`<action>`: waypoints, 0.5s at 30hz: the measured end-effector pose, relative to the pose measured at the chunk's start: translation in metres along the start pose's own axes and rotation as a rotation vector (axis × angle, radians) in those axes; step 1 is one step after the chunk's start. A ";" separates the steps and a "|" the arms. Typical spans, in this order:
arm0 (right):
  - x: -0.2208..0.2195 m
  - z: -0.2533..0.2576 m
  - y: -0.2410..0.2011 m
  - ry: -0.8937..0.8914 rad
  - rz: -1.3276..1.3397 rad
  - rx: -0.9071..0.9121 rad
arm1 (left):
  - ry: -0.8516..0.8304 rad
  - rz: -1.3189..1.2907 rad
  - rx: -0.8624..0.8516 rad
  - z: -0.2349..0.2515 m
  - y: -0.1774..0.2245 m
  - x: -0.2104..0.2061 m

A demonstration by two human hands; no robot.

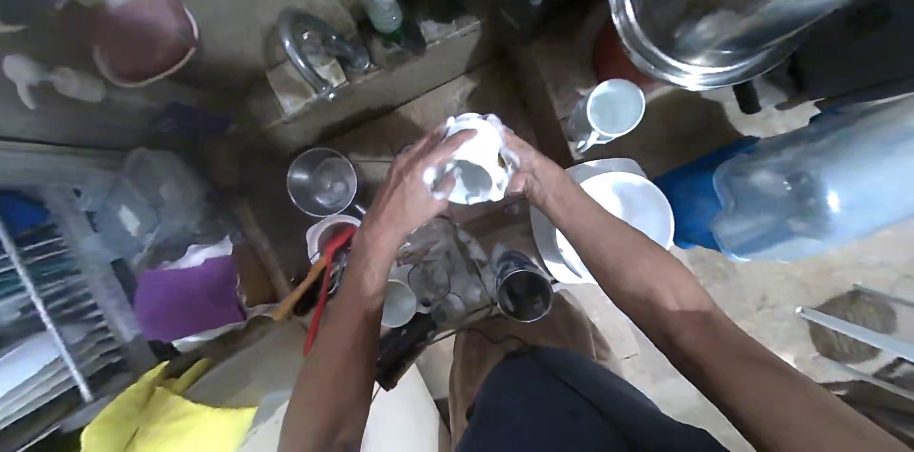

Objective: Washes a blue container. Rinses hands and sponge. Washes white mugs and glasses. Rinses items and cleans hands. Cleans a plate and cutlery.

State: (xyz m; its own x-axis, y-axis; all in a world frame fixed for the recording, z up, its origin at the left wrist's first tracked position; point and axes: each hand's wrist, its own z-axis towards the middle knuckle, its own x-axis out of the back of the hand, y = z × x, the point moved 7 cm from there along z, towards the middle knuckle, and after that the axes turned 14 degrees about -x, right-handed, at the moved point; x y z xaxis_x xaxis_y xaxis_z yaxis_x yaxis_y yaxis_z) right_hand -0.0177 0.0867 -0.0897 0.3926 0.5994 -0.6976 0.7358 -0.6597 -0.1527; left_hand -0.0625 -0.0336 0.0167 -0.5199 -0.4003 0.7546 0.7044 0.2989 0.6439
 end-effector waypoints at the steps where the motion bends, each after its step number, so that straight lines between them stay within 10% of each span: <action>1: 0.002 -0.003 0.004 0.012 0.005 -0.006 | 0.010 0.025 0.013 0.003 -0.002 -0.001; 8: 0.035 -0.011 0.012 0.158 0.003 0.082 | 0.243 -0.230 0.531 0.031 -0.052 -0.006; 15: 0.052 -0.066 0.043 0.476 -0.020 0.302 | -0.013 -0.158 0.433 0.152 -0.051 -0.043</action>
State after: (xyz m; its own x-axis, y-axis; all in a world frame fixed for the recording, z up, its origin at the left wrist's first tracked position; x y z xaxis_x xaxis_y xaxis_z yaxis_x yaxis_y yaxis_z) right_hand 0.0711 0.1195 -0.0866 0.6376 0.7050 -0.3107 0.5820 -0.7050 -0.4053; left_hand -0.1490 0.0998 -0.0294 -0.6126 -0.4602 0.6426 0.3504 0.5706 0.7427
